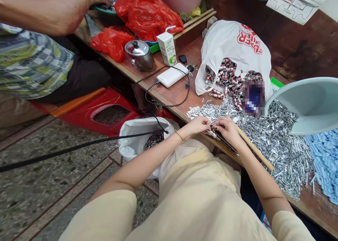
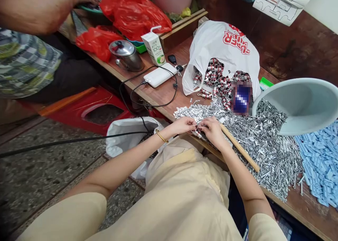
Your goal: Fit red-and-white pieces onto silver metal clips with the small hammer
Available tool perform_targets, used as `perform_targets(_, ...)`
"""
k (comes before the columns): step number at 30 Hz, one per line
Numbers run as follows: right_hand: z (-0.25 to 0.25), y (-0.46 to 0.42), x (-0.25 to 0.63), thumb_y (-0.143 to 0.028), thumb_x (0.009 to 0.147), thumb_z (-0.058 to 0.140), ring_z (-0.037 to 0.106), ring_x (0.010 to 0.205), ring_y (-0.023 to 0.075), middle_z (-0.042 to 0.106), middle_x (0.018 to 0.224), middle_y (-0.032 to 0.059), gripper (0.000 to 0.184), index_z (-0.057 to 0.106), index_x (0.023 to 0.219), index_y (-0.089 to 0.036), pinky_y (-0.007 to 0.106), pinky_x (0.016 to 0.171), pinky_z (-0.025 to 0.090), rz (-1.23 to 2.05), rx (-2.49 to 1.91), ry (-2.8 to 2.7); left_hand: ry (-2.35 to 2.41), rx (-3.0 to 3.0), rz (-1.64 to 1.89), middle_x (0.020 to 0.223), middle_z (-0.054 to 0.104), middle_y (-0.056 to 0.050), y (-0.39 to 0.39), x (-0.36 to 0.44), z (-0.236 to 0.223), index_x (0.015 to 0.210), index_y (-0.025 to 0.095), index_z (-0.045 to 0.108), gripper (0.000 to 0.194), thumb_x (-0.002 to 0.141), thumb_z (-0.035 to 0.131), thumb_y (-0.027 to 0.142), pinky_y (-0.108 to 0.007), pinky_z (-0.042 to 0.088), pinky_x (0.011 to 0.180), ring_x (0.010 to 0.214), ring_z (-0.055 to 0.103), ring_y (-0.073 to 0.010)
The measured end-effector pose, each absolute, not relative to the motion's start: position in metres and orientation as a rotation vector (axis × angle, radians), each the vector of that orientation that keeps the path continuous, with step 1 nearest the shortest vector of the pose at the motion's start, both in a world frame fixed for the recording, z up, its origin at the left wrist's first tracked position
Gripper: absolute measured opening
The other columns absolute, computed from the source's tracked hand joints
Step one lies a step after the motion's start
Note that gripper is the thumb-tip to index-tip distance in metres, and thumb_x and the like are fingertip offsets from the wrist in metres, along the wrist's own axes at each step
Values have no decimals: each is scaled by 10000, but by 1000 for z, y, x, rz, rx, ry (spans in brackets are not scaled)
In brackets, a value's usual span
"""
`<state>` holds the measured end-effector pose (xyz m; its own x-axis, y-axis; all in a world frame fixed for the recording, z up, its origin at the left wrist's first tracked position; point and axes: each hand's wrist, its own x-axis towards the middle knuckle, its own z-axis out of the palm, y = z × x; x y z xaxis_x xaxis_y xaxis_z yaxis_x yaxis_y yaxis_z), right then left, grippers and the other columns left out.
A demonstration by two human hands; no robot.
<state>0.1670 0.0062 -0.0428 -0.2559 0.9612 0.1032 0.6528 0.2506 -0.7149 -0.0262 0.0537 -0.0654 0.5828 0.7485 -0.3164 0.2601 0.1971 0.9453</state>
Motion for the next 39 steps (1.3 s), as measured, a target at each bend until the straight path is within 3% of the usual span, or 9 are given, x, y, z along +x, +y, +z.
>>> perform_targets(19,-56,-9,158,-311,948,671,563,951,254,750,991,49,103,753,921,-254,417,872,395,441,-1484,-1990,922,1263,373,582,598,39,54,-28,-65,652,137,639,62,676,581,132,-200,522,594,570,597,-107)
perform_targets(27,-51,-15,159,-251,983,594,547,963,239,750,997,50,166,744,921,-220,384,850,388,479,-1507,-2052,922,1277,390,572,587,38,55,-28,-65,623,137,635,76,669,579,116,-177,488,564,565,573,-99)
perform_targets(35,-34,-10,142,-178,957,569,514,997,266,721,984,80,201,727,836,-205,395,839,355,322,-1763,-2227,834,1224,387,626,653,23,55,-33,-62,705,135,653,34,705,673,161,-211,546,620,589,617,-109)
perform_targets(39,-26,-25,159,-216,991,527,511,1100,280,680,1192,118,208,713,1083,-192,398,896,387,170,-1742,-2239,918,1290,380,597,642,21,55,-28,-67,686,145,629,75,718,679,192,-217,518,590,555,609,-116)
